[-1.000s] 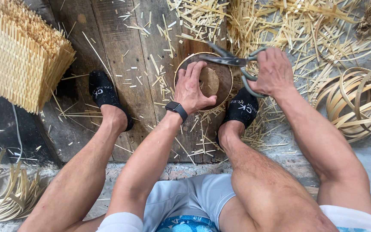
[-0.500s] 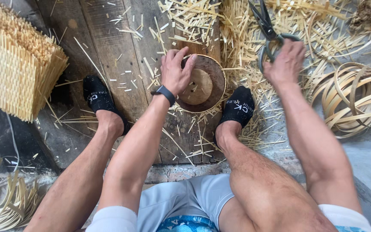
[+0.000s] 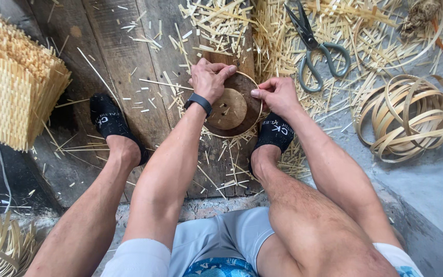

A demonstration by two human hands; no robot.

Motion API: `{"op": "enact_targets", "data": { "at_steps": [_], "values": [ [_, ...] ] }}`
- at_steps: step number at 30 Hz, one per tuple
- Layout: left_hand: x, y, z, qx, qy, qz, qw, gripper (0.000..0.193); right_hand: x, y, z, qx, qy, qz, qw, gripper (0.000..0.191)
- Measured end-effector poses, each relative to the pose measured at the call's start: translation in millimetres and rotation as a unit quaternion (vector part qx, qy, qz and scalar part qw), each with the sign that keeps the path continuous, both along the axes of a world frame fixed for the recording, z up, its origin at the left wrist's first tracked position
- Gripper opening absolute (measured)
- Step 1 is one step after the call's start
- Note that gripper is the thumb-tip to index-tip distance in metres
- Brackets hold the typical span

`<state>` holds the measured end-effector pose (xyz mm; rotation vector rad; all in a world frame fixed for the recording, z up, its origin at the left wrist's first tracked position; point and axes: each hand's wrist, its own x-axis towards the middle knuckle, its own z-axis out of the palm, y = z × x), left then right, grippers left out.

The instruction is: The person sits on the floor and trims excess bamboo strips from the edge of a woven bamboo mat with scissors, holding the mat over a round wooden form. They bend and fit a bamboo strip around the mat rim, press the trimmed mat into shape, and stack it with finished mats.

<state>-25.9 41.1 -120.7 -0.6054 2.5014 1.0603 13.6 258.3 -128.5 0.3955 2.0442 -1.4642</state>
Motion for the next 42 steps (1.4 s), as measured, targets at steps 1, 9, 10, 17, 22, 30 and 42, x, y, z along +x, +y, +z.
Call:
{"op": "enact_targets", "data": {
  "at_steps": [1,9,10,17,22,30,42],
  "values": [
    [2.0,-4.0,-0.1,0.021,0.056,0.01,0.998,0.033,1.7,0.0,2.4,0.039,0.045,0.03,0.998,0.021],
    [70.8,-76.3,0.0,0.225,-0.05,0.165,0.959,0.023,13.3,1.4,-3.1,-0.046,-0.09,0.004,0.995,0.024],
    [73.6,-79.7,-2.5,0.225,-0.053,0.173,0.957,0.023,13.5,2.3,-6.6,-0.046,-0.095,0.003,0.994,0.024],
    [64.3,-76.0,-3.4,0.144,-0.071,0.194,0.968,0.026,11.3,3.1,-4.5,-0.064,-0.09,-0.032,0.993,0.023],
    [91.0,-69.2,7.0,0.409,-0.078,0.354,0.837,0.025,21.5,3.0,16.7,-0.263,-0.131,-0.118,0.949,0.024],
    [133.0,-21.7,-30.5,0.432,-0.077,0.403,0.803,0.018,39.3,-26.7,-19.4,-0.144,-0.139,-0.143,0.969,0.015],
    [83.1,-49.8,81.7,0.279,0.206,0.004,0.938,0.069,-2.7,-46.5,66.8,-0.099,0.108,0.083,0.986,0.126]
  ]
}}
